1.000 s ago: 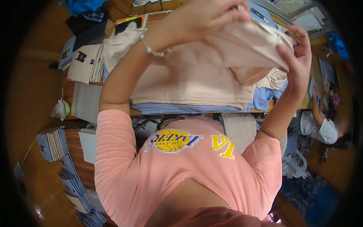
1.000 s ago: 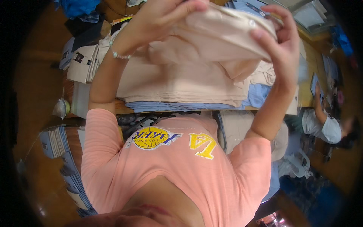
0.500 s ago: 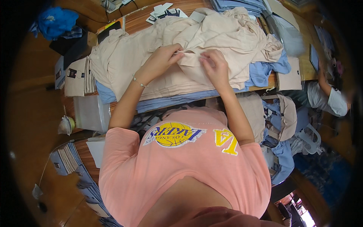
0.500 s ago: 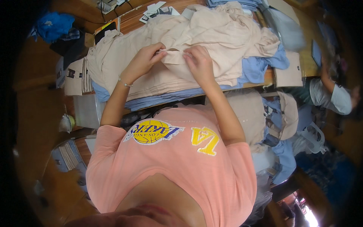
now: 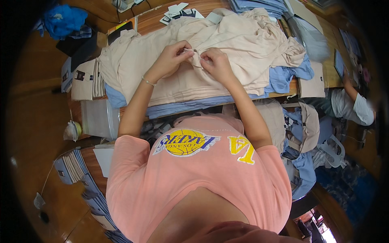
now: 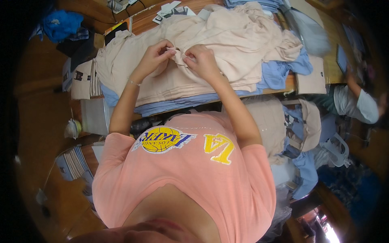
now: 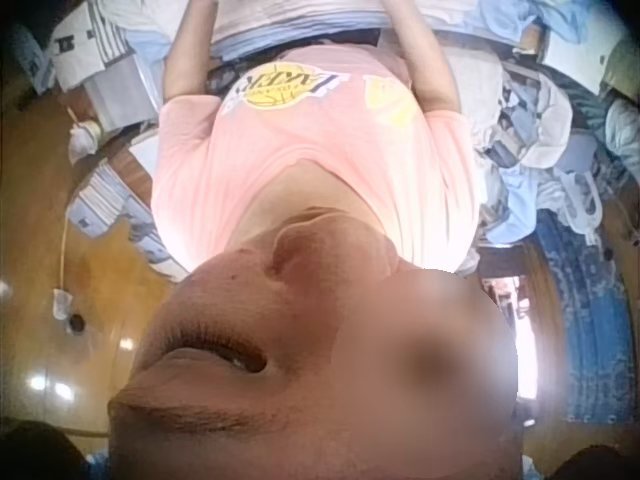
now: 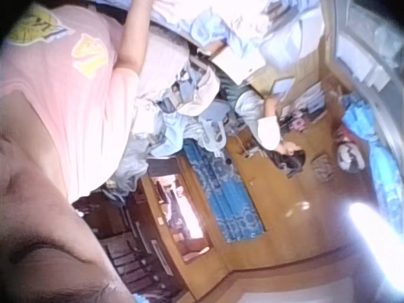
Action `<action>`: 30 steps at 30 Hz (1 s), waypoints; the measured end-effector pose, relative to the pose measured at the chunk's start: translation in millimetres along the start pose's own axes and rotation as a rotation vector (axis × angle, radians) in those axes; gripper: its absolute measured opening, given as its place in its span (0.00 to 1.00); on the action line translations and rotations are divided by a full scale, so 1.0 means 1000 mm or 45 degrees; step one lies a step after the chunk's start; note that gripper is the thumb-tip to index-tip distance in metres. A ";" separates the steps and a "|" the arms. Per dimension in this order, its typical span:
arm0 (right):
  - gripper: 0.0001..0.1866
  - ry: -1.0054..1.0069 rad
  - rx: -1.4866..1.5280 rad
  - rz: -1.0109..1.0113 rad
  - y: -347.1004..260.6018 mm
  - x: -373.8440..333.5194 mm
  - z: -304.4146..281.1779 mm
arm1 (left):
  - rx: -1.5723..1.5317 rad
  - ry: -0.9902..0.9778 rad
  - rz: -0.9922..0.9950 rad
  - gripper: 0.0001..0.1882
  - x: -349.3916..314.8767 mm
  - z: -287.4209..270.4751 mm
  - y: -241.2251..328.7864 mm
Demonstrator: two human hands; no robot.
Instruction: The person trims loose threads from the collar and button area of several shirts using a pair of shears and flips the garments to check different sections.
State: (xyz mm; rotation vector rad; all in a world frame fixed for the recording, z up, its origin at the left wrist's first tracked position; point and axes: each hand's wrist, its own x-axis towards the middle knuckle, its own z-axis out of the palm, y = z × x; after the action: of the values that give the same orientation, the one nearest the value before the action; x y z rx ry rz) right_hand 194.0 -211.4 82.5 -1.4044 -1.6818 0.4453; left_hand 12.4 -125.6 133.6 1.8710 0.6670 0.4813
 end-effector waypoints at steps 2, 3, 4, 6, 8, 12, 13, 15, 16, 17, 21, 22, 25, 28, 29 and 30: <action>0.07 0.069 0.145 0.066 0.000 0.000 0.002 | -0.090 0.023 -0.025 0.06 -0.001 -0.001 -0.007; 0.07 0.103 0.216 0.103 0.000 -0.001 0.002 | -0.082 0.041 -0.028 0.06 -0.002 -0.001 -0.009; 0.07 0.109 0.246 0.103 0.000 -0.002 0.003 | -0.075 0.059 -0.031 0.06 -0.003 -0.002 -0.011; 0.07 0.119 0.302 0.102 -0.003 -0.002 0.005 | -0.187 0.051 -0.091 0.07 -0.005 -0.004 -0.007; 0.07 0.103 0.179 0.092 -0.004 -0.004 0.014 | -0.312 0.031 -0.145 0.08 -0.006 -0.004 -0.008; 0.11 -0.010 -0.319 -0.038 -0.009 -0.007 0.035 | -0.379 0.035 -0.114 0.11 -0.012 -0.007 -0.031; 0.11 -0.032 -0.463 -0.083 -0.011 -0.008 0.040 | -0.353 0.047 -0.076 0.11 -0.014 -0.008 -0.036; 0.12 -0.010 -0.535 -0.129 -0.007 -0.009 0.049 | -0.263 0.023 -0.190 0.12 -0.023 -0.013 -0.044; 0.11 0.011 -0.511 -0.140 -0.007 -0.009 0.049 | -0.218 0.010 -0.247 0.12 -0.026 -0.014 -0.046; 0.11 0.033 -0.487 -0.151 -0.006 -0.009 0.049 | -0.157 0.053 -0.216 0.12 -0.027 -0.015 -0.048; 0.09 0.077 0.082 0.132 -0.007 -0.005 0.012 | -0.001 0.173 -0.144 0.10 -0.031 -0.018 -0.043; 0.09 0.118 0.153 0.156 -0.012 -0.005 0.002 | 0.004 0.183 -0.141 0.09 -0.031 -0.017 -0.038; 0.10 0.112 0.365 0.266 -0.010 -0.010 -0.015 | 0.328 0.096 -0.101 0.10 -0.020 -0.004 -0.013; 0.11 0.103 0.376 0.347 -0.024 -0.015 -0.036 | 0.506 0.125 0.073 0.11 -0.010 0.006 0.004; 0.10 0.122 0.322 0.305 -0.027 -0.016 -0.042 | 0.470 0.123 0.154 0.10 -0.008 0.008 0.010; 0.10 0.144 0.265 0.270 -0.029 -0.018 -0.050 | 0.429 0.114 0.235 0.08 -0.006 0.012 0.015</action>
State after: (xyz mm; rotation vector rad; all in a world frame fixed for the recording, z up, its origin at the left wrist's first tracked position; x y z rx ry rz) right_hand 215.1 -249.4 124.5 -1.4301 -1.3608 0.6289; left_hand 18.8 -142.0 142.9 2.2524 0.6690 0.6031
